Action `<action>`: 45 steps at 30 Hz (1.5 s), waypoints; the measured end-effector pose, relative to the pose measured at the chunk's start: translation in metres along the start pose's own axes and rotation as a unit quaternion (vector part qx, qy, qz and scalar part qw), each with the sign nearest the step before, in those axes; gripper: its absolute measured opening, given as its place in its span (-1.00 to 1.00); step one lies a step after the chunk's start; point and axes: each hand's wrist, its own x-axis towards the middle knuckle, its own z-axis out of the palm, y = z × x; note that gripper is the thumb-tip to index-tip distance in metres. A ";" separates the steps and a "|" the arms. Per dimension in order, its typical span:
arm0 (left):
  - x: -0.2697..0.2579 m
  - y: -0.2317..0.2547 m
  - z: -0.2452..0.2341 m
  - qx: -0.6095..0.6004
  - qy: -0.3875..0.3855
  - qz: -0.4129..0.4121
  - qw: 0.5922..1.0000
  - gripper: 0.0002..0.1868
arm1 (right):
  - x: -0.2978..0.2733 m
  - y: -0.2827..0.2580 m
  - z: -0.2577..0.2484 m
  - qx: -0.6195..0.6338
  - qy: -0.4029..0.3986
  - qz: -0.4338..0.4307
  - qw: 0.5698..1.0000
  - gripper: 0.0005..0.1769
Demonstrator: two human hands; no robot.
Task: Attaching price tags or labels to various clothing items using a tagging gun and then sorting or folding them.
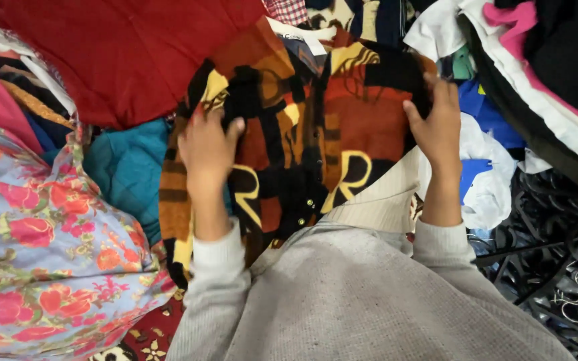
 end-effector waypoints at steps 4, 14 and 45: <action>-0.056 -0.027 0.014 0.059 0.047 -0.061 0.995 -0.27 | -0.008 0.035 0.004 -0.045 -0.092 0.147 0.984 -0.37; -0.007 -0.027 0.087 0.091 0.070 -0.025 0.993 0.16 | 0.031 0.083 0.071 0.073 -0.062 0.241 0.966 -0.15; 0.020 -0.173 -0.237 -0.292 0.235 0.205 0.904 -0.36 | 0.230 -0.148 0.144 0.551 -0.127 0.052 0.823 -0.51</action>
